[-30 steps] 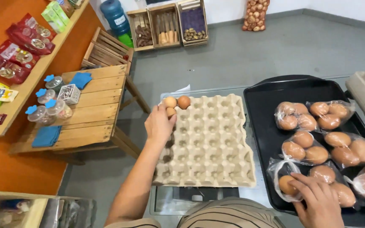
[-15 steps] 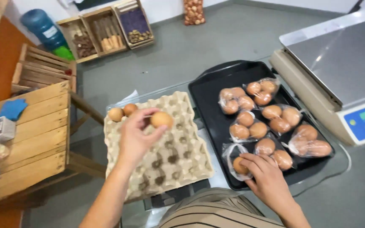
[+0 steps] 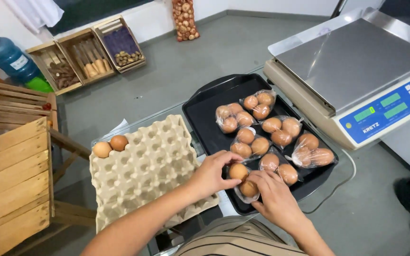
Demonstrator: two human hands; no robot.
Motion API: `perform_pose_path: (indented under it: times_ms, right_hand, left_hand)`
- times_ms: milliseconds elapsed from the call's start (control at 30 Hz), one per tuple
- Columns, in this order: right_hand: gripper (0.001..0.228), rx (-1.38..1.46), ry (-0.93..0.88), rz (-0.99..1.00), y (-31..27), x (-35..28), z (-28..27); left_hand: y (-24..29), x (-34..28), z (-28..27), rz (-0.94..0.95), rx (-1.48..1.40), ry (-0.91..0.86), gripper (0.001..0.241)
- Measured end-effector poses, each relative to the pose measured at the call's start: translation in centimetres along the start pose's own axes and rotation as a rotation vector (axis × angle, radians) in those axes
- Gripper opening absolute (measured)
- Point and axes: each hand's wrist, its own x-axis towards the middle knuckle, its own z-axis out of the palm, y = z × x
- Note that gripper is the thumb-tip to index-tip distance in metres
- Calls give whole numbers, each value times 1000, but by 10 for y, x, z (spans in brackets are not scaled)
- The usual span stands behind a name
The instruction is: The person is seen taking eggs from a large cardboard tray and placing them into small plastic bags for individual sale.
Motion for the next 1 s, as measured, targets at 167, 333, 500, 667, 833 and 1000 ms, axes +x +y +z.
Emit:
perform_pose_path:
  times_ms: [167,333,500,667,833,1000]
  right_hand:
    - [96,-139,-169,44,-4,10,-7]
    - [65,-167,-144,-21,-11,17,-9]
    - [54,-89,-105,-3,-13,16,-6]
    - [45,-65,-38,19,-10,11,-4]
    - [45,-30,-41,86,-7,6,2]
    - [43,-4,-49,58,-7,8,0]
  left_hand:
    - [-4,1,5,-58,100,-26,45]
    - [-25,8,10,-139,103,-68,40]
    - [-9,7,0,-262,197,-215,47]
    - [-23,9,-5,-178,92,-308,44]
    - [-23,13,-11,-266,17,-366,48]
    - [-26,17,-12,-251,43,-440,52]
